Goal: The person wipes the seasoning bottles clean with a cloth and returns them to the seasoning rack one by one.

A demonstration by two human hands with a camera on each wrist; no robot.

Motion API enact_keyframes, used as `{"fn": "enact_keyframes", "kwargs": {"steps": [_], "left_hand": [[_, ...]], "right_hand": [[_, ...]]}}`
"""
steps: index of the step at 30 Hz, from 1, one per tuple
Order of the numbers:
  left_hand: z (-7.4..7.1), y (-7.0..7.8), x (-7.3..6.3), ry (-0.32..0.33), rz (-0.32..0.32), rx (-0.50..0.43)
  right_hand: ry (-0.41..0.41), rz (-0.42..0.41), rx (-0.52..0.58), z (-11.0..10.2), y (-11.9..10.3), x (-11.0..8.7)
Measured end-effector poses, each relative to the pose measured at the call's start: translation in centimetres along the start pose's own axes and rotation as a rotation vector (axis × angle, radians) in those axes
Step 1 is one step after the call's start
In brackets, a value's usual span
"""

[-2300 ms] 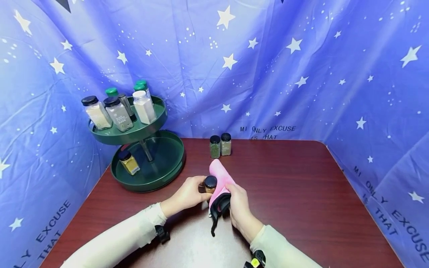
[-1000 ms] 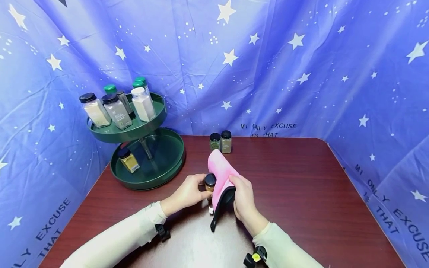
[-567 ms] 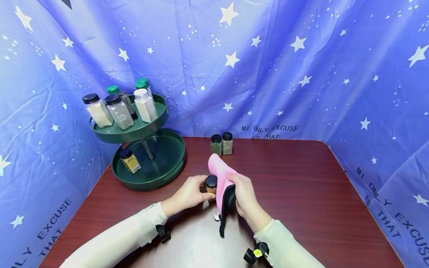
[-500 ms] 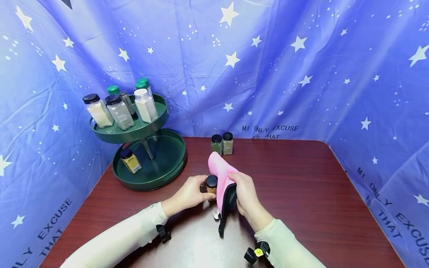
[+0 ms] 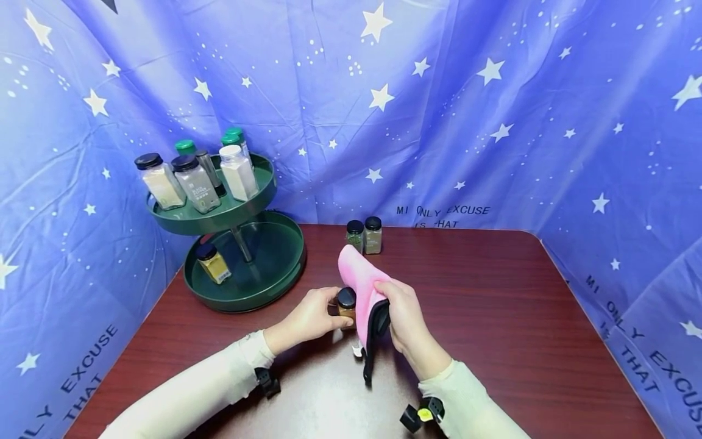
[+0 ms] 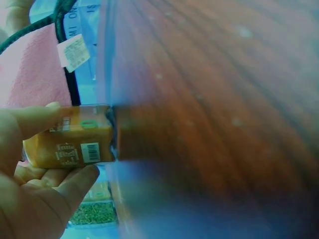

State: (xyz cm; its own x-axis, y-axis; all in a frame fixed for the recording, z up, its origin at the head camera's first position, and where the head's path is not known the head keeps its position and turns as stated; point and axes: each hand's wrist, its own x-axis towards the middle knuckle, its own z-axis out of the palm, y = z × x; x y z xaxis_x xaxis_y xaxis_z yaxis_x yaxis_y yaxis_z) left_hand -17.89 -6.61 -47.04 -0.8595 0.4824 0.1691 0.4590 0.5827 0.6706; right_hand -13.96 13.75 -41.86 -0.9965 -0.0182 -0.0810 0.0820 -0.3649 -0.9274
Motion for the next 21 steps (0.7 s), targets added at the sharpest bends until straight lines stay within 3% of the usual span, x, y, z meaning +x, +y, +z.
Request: {"fn": "enact_keyframes", "kwargs": {"steps": [8,11,13,18,21], "left_hand": [[-0.9,-0.1,0.2,-0.072,-0.045,-0.064],[-1.2,0.0,0.1,-0.079,-0.052,-0.044],[-1.4,0.5,0.0,-0.044,-0.059,-0.001],[-1.2,1.8,-0.5,0.117,-0.110,0.131],[-1.0,2.2,-0.5,0.157,-0.143,0.187]], "right_hand": [[-0.037,0.018,-0.043,-0.2,0.0,0.2],[-0.045,0.021,-0.042,-0.2,0.2,0.3],[-0.049,0.022,-0.040,-0.2,0.3,0.4],[-0.056,0.017,-0.046,-0.5,0.1,0.4],[-0.064,0.009,-0.047,-0.7,0.0,0.5]]}}
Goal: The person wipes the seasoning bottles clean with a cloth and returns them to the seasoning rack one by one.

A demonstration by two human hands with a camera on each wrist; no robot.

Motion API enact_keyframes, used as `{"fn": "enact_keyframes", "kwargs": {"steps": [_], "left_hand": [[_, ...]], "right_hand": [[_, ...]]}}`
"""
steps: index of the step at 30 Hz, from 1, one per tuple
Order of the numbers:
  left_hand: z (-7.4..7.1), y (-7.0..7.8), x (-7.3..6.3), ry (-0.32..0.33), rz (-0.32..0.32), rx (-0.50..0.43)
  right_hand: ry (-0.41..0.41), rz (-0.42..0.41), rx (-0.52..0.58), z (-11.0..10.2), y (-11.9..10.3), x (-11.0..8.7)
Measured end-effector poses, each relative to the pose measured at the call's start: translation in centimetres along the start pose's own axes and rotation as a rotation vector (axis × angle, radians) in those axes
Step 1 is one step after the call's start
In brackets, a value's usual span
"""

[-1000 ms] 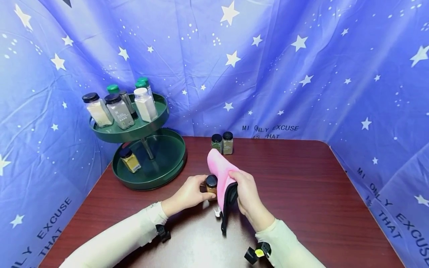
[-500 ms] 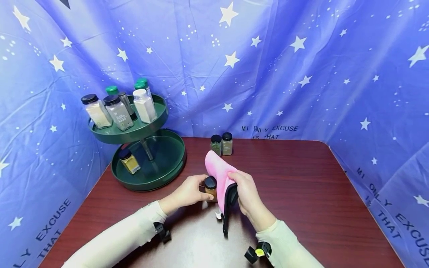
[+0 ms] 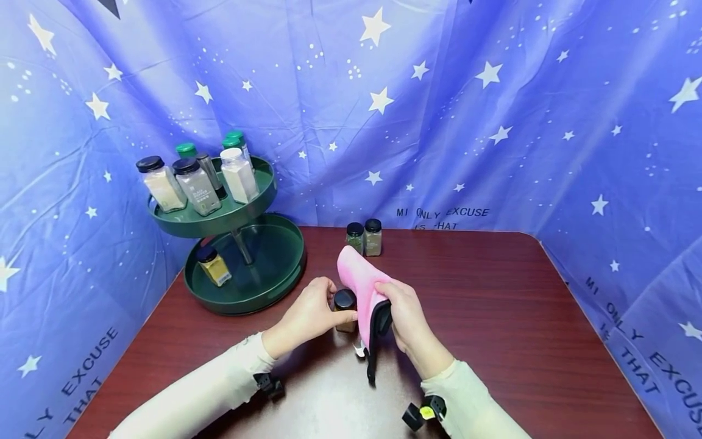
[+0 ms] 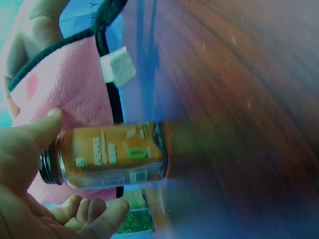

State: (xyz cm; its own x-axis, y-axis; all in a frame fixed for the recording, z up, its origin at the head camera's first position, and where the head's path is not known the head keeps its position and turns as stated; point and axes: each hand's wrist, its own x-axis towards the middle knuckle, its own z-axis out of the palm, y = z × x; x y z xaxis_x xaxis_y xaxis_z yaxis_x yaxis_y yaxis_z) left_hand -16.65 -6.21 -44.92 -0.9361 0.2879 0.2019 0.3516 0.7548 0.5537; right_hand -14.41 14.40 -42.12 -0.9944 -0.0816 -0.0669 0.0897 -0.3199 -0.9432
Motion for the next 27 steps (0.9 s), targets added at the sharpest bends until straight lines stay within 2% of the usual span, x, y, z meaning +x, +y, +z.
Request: {"fn": "enact_keyframes", "kwargs": {"steps": [4,10,16,21,25,27], "left_hand": [[0.1,0.3,0.0,-0.001,-0.001,-0.004],[-0.3,0.5,0.4,-0.031,0.030,-0.063],[-0.6,0.6,0.8,-0.072,0.065,-0.067],[-0.6,0.5,0.9,-0.111,0.065,-0.086],[-0.6,0.5,0.8,-0.097,0.061,-0.098],[-0.5,0.4,0.8,-0.072,0.070,-0.098]], "right_hand": [[-0.019,-0.007,0.000,-0.2,-0.1,0.0],[-0.039,-0.032,0.001,-0.1,-0.1,-0.2],[-0.036,-0.061,0.007,0.0,-0.2,-0.4],[-0.016,-0.069,0.021,0.2,-0.1,-0.5],[0.019,-0.059,0.006,0.6,0.3,-0.6],[0.034,-0.060,-0.076,0.9,0.5,-0.7]]}}
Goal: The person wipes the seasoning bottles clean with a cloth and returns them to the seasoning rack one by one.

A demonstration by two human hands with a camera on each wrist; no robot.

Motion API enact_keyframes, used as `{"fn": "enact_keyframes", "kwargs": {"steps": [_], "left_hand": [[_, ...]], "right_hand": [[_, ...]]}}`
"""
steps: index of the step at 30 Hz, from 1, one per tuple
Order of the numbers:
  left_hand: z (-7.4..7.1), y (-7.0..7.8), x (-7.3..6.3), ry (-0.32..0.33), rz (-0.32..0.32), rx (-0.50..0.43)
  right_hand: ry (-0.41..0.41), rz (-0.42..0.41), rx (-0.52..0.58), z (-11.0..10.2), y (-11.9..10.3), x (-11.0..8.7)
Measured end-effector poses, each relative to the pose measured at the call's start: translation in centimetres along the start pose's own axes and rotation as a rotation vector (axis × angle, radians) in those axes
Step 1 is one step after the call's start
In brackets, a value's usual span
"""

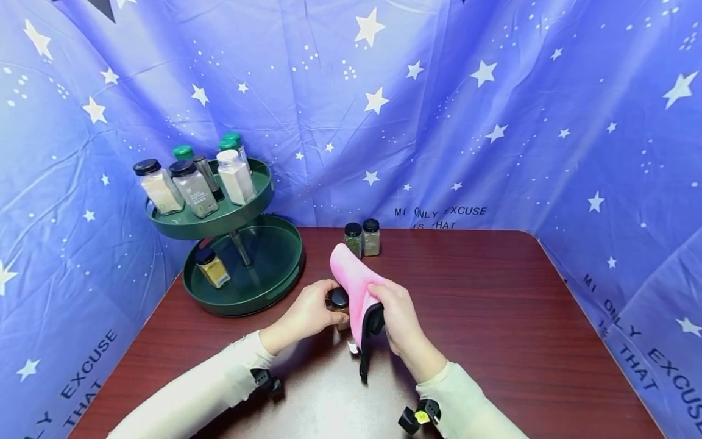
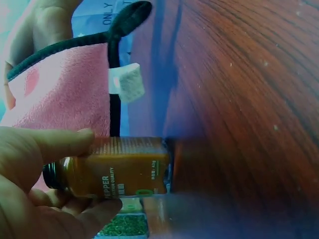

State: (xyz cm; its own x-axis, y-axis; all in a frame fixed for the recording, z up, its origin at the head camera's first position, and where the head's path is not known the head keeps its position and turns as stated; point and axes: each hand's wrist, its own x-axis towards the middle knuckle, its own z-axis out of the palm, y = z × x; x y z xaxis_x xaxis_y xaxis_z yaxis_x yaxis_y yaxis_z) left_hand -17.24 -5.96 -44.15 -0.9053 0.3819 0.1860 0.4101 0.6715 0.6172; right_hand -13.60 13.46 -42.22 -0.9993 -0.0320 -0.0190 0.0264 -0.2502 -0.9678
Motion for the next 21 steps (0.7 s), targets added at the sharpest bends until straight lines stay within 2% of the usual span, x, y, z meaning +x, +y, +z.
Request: {"fn": "enact_keyframes", "kwargs": {"steps": [4,6,11,15,19,21], "left_hand": [[0.2,-0.2,0.1,0.040,0.030,0.020],[0.2,-0.3,0.2,0.046,0.042,0.026],[0.1,-0.3,0.3,0.035,0.060,0.012],[0.0,-0.3,0.3,0.021,0.043,0.000],[0.0,-0.4,0.3,0.003,0.009,-0.019],[0.0,-0.4,0.3,-0.007,-0.006,-0.029]], "right_hand": [[0.025,-0.018,-0.200,0.6,0.5,-0.4],[0.048,-0.029,-0.244,0.7,0.9,-0.3],[0.099,0.031,-0.191,0.3,2.8,0.5],[0.122,0.099,-0.142,-0.1,4.1,1.3],[0.157,0.059,-0.023,0.0,2.9,1.2],[0.143,0.015,0.050,0.1,1.7,0.8]]}}
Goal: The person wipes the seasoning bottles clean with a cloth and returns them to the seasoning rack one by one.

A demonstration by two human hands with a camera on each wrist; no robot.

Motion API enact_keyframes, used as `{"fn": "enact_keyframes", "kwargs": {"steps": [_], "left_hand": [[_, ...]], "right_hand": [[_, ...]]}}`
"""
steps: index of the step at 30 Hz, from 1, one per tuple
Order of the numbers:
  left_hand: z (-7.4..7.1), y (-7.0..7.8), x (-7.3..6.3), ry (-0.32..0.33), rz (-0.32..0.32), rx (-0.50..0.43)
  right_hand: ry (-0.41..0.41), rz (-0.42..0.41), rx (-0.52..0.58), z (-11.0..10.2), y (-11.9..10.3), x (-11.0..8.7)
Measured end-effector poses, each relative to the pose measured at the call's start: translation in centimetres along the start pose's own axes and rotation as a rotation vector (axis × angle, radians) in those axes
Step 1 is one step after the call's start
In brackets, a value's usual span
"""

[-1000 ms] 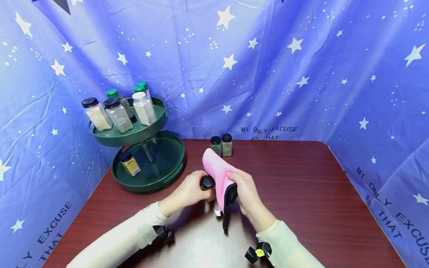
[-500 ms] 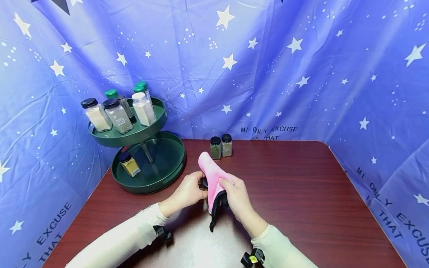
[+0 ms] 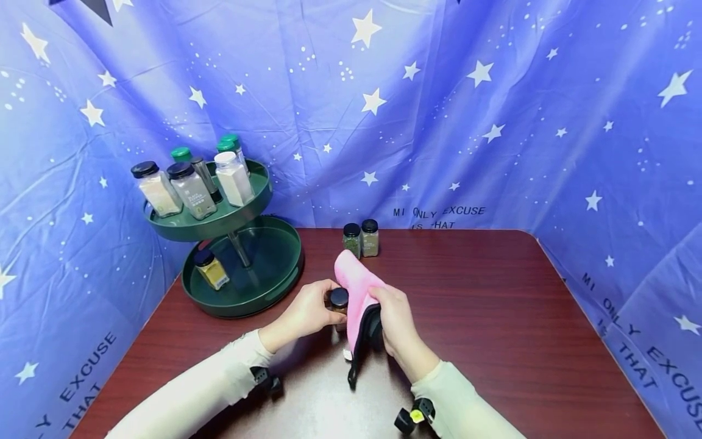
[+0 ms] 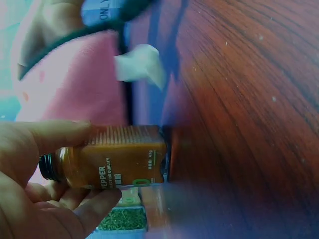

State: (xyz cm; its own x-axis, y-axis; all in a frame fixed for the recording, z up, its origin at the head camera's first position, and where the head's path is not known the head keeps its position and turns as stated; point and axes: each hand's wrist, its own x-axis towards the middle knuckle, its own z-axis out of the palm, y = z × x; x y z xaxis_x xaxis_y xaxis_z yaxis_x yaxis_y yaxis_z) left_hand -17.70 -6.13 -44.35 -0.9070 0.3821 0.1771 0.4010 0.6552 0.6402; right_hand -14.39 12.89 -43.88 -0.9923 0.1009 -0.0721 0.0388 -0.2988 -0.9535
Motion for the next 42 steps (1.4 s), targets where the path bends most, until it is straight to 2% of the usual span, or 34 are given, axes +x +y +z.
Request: {"fn": "enact_keyframes", "kwargs": {"steps": [3,6,11,15,17,19,22,26,29,32,35,38,40,42], "left_hand": [[-0.1,-0.1,0.0,-0.009,-0.008,-0.010],[-0.1,-0.2,0.1,-0.011,0.004,-0.013],[0.0,-0.3,0.2,-0.008,0.023,-0.036],[0.0,-0.4,0.0,-0.014,0.011,-0.053],[0.1,-0.5,-0.1,-0.018,0.008,-0.054],[0.1,-0.6,-0.1,-0.018,0.007,-0.056],[0.2,-0.7,-0.1,-0.030,-0.005,-0.065],[0.1,-0.6,-0.1,-0.040,-0.020,-0.069],[0.0,-0.5,0.0,-0.035,-0.016,-0.069],[0.0,-0.4,0.2,-0.032,-0.003,-0.067],[0.0,-0.4,0.3,-0.034,0.009,-0.063],[0.1,-0.4,0.3,-0.032,0.012,-0.060],[0.1,-0.4,0.2,-0.031,0.011,-0.060],[0.1,-0.4,0.2,-0.029,0.007,-0.065]], "right_hand": [[-0.058,-0.042,0.092,0.3,-1.4,-0.6],[-0.070,-0.052,0.098,0.5,-1.6,-0.8],[0.003,-0.026,-0.007,0.3,0.4,-0.1],[0.035,0.056,-0.131,0.0,2.3,0.5],[0.037,0.088,-0.142,0.0,2.9,0.5],[0.046,0.089,-0.105,0.2,2.8,0.4],[0.050,0.057,0.023,0.4,1.7,0.0],[-0.017,0.014,0.212,0.6,-0.4,-0.5],[-0.051,-0.003,0.254,0.7,-0.9,-0.5],[-0.015,0.005,0.205,0.6,-0.2,-0.2],[0.050,0.044,0.081,0.4,1.3,0.2],[0.078,0.082,-0.030,0.2,2.5,0.6],[0.074,0.090,-0.050,0.1,2.8,0.6],[0.065,0.078,-0.018,0.2,2.5,0.5]]}}
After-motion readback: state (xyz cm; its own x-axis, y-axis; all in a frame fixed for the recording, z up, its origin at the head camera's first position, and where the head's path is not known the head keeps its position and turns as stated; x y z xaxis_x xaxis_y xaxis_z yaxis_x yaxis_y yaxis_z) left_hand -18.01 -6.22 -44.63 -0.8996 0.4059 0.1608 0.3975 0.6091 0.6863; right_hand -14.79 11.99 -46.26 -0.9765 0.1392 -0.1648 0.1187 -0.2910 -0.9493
